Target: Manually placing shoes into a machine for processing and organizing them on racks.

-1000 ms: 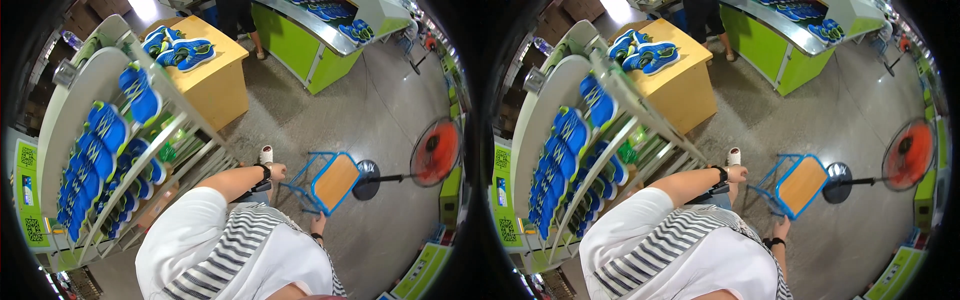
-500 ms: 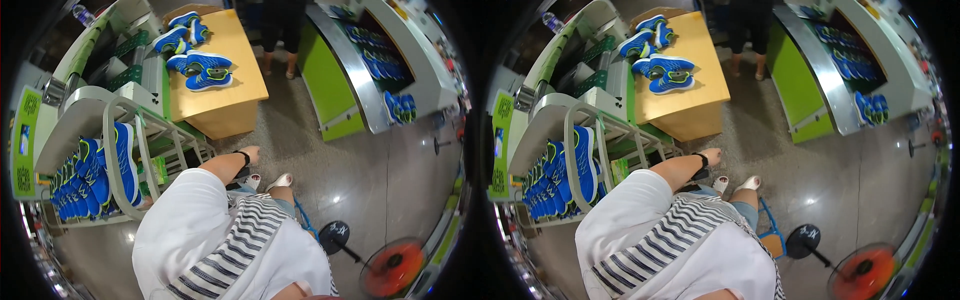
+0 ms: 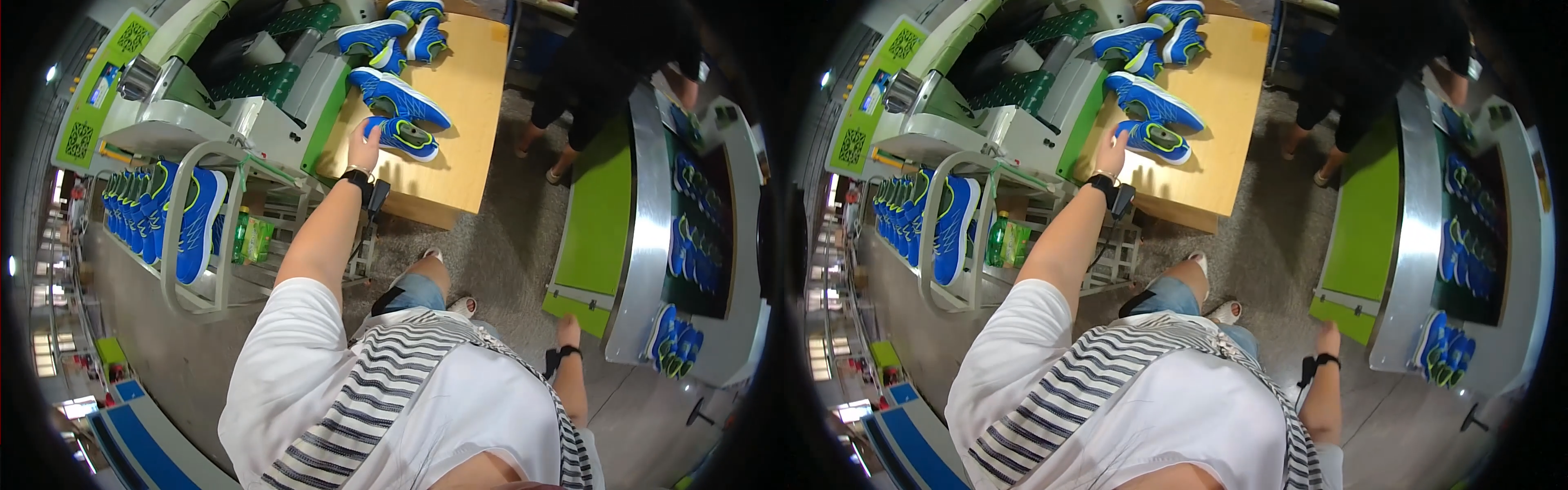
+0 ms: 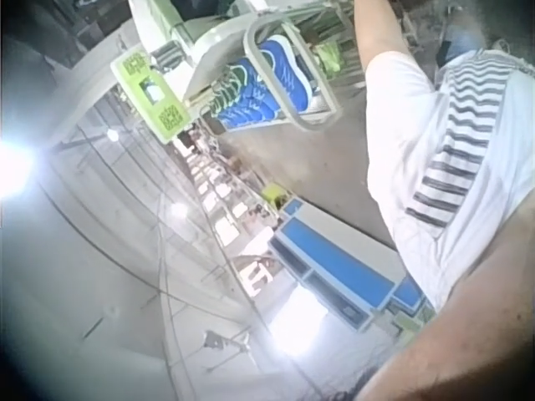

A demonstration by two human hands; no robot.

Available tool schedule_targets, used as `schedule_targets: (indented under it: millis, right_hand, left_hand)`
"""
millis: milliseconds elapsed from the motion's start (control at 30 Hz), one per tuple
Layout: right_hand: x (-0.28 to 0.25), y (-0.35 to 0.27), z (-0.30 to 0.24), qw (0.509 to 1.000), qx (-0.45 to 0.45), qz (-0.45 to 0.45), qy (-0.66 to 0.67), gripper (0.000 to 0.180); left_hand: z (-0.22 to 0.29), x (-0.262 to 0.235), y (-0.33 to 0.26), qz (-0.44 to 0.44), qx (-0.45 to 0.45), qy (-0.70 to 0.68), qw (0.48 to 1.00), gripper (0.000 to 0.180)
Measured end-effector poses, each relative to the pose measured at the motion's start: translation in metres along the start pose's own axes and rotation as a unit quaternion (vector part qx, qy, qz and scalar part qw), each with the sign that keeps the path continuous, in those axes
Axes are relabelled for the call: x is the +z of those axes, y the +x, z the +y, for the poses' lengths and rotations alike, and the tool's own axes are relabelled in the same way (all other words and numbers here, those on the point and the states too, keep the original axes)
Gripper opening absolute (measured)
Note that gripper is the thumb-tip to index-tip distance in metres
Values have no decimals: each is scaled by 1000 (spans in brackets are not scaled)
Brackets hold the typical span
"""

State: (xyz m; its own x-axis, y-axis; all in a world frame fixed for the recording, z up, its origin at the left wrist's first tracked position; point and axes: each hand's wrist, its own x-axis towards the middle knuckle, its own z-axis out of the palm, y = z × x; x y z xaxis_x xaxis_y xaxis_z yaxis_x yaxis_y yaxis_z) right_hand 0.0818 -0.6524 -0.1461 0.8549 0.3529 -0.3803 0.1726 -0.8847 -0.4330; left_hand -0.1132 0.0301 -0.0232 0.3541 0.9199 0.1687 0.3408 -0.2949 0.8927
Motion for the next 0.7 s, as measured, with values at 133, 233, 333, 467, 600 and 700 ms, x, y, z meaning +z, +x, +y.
schedule_targets:
  millis: [133, 233, 333, 467, 600, 700]
  right_hand:
    - [-38, 96, -201, 979, -169, -46, 107, 40]
    - [-42, 104, -356, 914, -389, -23, 112, 55]
    - [-28, 102, -464, 849, -522, -23, 76, 71]
    - [18, 130, -515, 821, -564, -88, -28, 76]
    - [15, 140, -525, 821, -555, -100, -94, 69]
    - [-3, 144, -506, 844, -516, -113, -92, 71]
  left_hand:
    - [-31, 51, -13, -23, 102, 69, 992, 68]
    - [43, 47, -62, -167, 5, 180, 969, 87]
    - [84, 25, -50, -306, 79, 330, 889, 64]
    - [94, 24, 53, -141, 323, 431, 831, 71]
    - [74, 34, 105, -285, 349, 538, 713, 82]
    - [82, 48, 124, -440, 260, 541, 668, 108]
